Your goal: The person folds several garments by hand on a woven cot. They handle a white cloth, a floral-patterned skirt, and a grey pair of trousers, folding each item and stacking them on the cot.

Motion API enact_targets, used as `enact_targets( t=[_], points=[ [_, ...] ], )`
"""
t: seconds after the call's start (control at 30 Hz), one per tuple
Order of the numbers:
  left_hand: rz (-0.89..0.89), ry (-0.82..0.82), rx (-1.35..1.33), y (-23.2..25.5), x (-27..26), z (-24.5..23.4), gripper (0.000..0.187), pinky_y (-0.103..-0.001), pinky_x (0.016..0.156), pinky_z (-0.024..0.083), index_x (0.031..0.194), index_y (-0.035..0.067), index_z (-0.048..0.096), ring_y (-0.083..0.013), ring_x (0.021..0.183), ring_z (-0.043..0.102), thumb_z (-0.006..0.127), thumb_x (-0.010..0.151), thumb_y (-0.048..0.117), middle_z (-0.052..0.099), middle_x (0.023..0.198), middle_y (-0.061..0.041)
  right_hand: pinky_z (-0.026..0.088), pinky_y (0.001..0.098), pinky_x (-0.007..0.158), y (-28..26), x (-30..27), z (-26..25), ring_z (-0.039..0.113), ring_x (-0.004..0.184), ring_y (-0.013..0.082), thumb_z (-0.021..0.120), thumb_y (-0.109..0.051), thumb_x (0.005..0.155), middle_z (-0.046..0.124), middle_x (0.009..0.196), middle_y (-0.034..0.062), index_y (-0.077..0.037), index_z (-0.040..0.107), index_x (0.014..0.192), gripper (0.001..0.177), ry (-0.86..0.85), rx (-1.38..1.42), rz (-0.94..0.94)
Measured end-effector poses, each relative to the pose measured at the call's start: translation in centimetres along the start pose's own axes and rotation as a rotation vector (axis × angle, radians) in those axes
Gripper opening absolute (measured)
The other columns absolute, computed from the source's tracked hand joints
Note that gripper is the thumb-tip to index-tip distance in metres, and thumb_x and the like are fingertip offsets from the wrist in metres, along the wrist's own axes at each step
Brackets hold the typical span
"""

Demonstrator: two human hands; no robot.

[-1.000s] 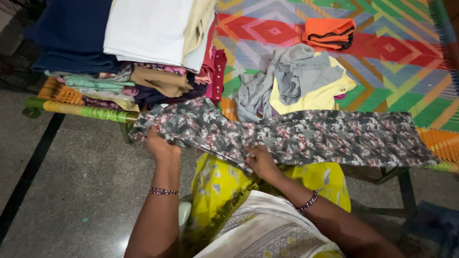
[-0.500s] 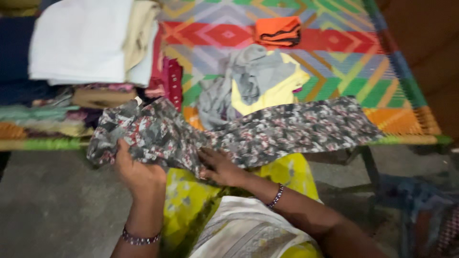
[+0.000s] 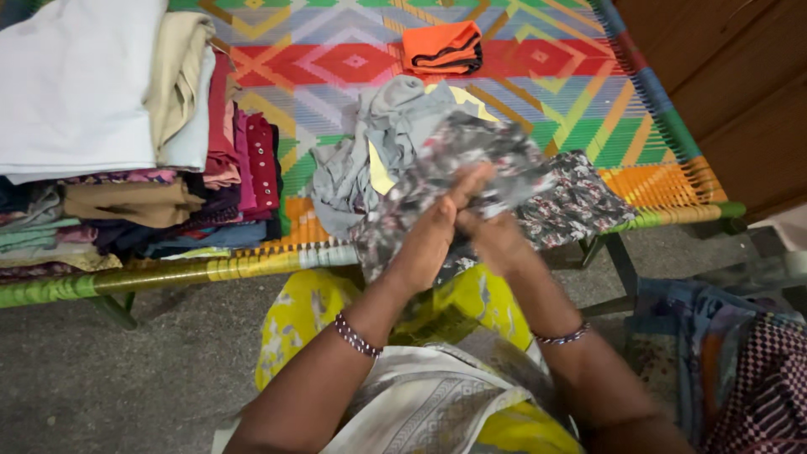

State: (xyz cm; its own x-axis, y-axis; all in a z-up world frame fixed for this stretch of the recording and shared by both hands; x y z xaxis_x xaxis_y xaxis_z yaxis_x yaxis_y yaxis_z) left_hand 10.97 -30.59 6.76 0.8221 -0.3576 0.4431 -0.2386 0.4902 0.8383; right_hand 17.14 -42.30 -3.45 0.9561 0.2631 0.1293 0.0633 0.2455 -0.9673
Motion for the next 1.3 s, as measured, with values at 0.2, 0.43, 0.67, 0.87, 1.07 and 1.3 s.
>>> enact_targets(
  t=[0.2, 0.43, 0.67, 0.87, 1.07, 1.3],
  points=[
    [0.118, 0.481, 0.383, -5.2, -2.6, -8.9, 0.031, -0.033, 0.109, 0.048, 0.133, -0.002, 0.067, -0.0214, 0.125, 0.065, 0.058, 0.108, 0.015, 0.071, 0.135, -0.013, 0.048, 0.0507, 0.108, 1.9, 1.5, -11.6, 0.060, 0.121, 0.0299, 0.071, -0.027, 0.102, 0.066, 0.126, 0.0104, -0.006, 0.056, 0.137, 0.043, 0.253, 0.488, 0.083],
    [-0.215, 0.830, 0.996, -15.5, -14.1, -16.7, 0.037, -0.039, 0.100, 0.051, 0.127, 0.000, 0.063, -0.0255, 0.112, 0.064, 0.069, 0.095, 0.018, 0.069, 0.121, -0.016, 0.052, 0.0510, 0.100, 14.6, -0.2, -26.6, 0.069, 0.109, 0.0279, 0.068, -0.032, 0.098, 0.071, 0.122, 0.0101, -0.006, 0.062, 0.129, 0.041, 0.687, 0.462, 0.286],
    [-0.649, 0.859, 0.116, -25.2, -16.9, -17.1, 0.057, -0.040, 0.094, 0.054, 0.131, 0.005, 0.053, -0.0251, 0.110, 0.065, 0.077, 0.085, 0.029, 0.068, 0.121, -0.010, 0.062, 0.0499, 0.081, 23.3, -2.2, -31.3, 0.072, 0.094, 0.0284, 0.074, -0.024, 0.094, 0.073, 0.112, 0.0117, -0.006, 0.065, 0.120, 0.033, 0.711, 0.229, 0.610],
    [-0.682, 0.823, -0.004, -24.9, -15.0, -16.4, 0.047, -0.038, 0.093, 0.052, 0.129, 0.006, 0.059, -0.0215, 0.109, 0.066, 0.074, 0.088, 0.021, 0.071, 0.121, -0.009, 0.058, 0.0543, 0.088, 24.9, -1.0, -27.6, 0.066, 0.106, 0.0310, 0.072, -0.010, 0.091, 0.069, 0.120, 0.0136, -0.005, 0.067, 0.123, 0.033, 0.636, 0.060, 0.629],
    [-0.567, 0.941, 0.137, -22.1, -13.1, -22.4, 0.031, -0.038, 0.091, 0.052, 0.120, 0.006, 0.061, -0.0214, 0.101, 0.064, 0.068, 0.090, 0.006, 0.069, 0.114, -0.012, 0.059, 0.0533, 0.095, 20.9, 1.4, -22.7, 0.065, 0.116, 0.0327, 0.066, 0.006, 0.088, 0.064, 0.128, 0.0139, -0.006, 0.051, 0.138, 0.053, 0.591, 0.426, 0.212],
    [-0.439, 1.056, 0.670, -15.5, -17.2, -33.0, 0.033, -0.035, 0.092, 0.052, 0.125, 0.004, 0.068, -0.0190, 0.102, 0.067, 0.071, 0.092, 0.010, 0.073, 0.113, -0.008, 0.055, 0.0604, 0.093, 22.5, -0.9, -19.4, 0.058, 0.122, 0.0468, 0.067, -0.004, 0.087, 0.046, 0.148, 0.0225, -0.021, -0.007, 0.162, 0.107, 0.726, 0.361, 0.528]
  ],
)
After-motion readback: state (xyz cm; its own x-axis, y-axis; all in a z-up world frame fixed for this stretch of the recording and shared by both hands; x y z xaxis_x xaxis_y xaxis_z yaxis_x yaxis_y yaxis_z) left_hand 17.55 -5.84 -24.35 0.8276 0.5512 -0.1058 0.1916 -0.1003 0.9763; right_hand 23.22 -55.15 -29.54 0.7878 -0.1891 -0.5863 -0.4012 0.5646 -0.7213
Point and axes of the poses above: each hand's wrist, its own x-axis towards the middle knuckle, its own z-axis out of the palm, y = z × x, the point moved 10 cm from there along x, towards the middle knuckle
